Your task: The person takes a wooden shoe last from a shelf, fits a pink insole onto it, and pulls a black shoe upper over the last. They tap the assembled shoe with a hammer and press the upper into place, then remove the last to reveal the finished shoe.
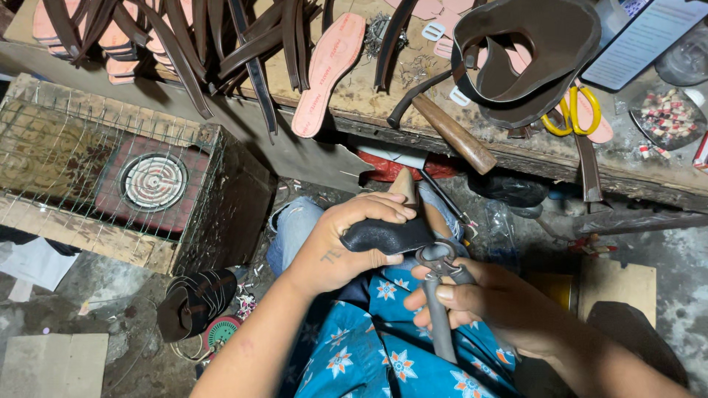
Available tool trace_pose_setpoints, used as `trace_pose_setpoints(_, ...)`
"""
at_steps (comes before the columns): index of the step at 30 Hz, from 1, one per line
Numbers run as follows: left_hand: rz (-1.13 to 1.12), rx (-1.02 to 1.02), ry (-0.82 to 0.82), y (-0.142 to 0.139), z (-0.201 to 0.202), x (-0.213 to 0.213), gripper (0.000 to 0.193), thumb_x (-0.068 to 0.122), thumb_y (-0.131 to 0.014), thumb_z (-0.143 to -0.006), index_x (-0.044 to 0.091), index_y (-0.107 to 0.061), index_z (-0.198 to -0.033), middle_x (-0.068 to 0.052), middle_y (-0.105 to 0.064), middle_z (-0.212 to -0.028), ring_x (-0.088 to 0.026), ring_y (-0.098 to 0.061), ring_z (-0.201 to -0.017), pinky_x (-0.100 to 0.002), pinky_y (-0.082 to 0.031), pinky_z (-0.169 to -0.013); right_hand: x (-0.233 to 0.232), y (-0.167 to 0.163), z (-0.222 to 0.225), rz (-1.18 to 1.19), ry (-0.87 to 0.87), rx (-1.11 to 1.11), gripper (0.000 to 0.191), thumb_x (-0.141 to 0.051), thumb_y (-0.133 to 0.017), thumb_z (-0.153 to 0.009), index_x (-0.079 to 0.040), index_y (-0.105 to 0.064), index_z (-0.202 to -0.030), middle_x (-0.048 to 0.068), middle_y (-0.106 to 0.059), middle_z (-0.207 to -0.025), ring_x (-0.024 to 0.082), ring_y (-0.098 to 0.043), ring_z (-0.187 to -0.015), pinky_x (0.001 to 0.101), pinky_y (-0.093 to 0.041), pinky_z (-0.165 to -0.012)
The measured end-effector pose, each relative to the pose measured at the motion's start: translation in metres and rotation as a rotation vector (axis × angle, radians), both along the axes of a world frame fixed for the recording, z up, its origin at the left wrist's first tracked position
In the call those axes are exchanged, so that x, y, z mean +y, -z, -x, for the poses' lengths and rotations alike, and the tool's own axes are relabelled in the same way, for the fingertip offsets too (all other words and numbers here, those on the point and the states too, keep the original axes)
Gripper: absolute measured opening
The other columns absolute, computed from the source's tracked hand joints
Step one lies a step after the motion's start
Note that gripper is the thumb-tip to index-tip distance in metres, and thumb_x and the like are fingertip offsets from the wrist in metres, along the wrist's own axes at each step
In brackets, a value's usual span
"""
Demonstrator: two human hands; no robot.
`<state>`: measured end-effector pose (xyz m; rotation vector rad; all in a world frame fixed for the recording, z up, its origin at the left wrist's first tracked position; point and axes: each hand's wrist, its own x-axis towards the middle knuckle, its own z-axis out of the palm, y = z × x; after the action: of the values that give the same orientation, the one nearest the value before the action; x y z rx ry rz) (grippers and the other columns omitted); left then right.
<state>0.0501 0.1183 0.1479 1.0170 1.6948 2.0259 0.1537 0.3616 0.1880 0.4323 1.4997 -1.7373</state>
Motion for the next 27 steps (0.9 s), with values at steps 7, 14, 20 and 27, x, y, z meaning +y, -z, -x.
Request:
trace_pose_setpoints(7,-0.001,-0.004,-0.012,0.001,-0.003,0.002,0.036,0.010,-0.083,-0.085,0.005,-0.067,-0.117,-0.011,-0.070,-0.131,-0.027,-0.060,-0.136,-0.042,-0.043,-0.122,-0.010,0.004,-0.006,-0.163,0.060,0.013,0.039,-0.022,-0.056,-0.092,-0.004,-0.057,-0.127,0.014,-0.065,-0.073,0.021,-0.063,-0.055,0.0361,-0.054,-0.051)
trace_pose_setpoints(14,-0.208,-0.242,-0.378,0.011,-0.024,0.034,0.038,0.003,-0.079,-0.089,0.000,-0.062,-0.123,-0.014,-0.068,-0.131,-0.022,-0.062,-0.127,-0.037,-0.047,-0.115,-0.067,0.071,0.008,-0.226,0.446,0.733,0.033,-0.018,-0.055,-0.098,-0.003,-0.047,-0.126,0.008,-0.061,-0.070,0.015,-0.062,-0.057,0.0333,-0.053,-0.052)
trace_pose_setpoints(20,-0.447,-0.561,-0.625,0.028,-0.024,0.024,0.036,0.004,-0.073,-0.092,-0.002,-0.062,-0.125,-0.013,-0.069,-0.122,-0.020,-0.066,-0.110,-0.036,-0.052,-0.102,-0.098,0.117,0.054,-0.695,0.320,1.339,0.043,-0.020,-0.062,-0.100,0.006,-0.043,-0.128,0.029,-0.066,-0.097,0.048,-0.067,-0.084,0.0523,-0.052,-0.069)
trace_pose_setpoints(27,-0.543,-0.830,-0.691,0.073,-0.035,-0.040,0.040,0.012,-0.070,-0.093,0.001,-0.059,-0.130,-0.010,-0.069,-0.112,-0.022,-0.067,-0.100,-0.038,-0.054,-0.089,-0.128,0.118,0.079,-0.769,-0.192,1.171,0.038,-0.028,-0.063,-0.095,-0.001,-0.051,-0.119,0.028,-0.071,-0.093,0.048,-0.069,-0.081,0.0567,-0.053,-0.070)
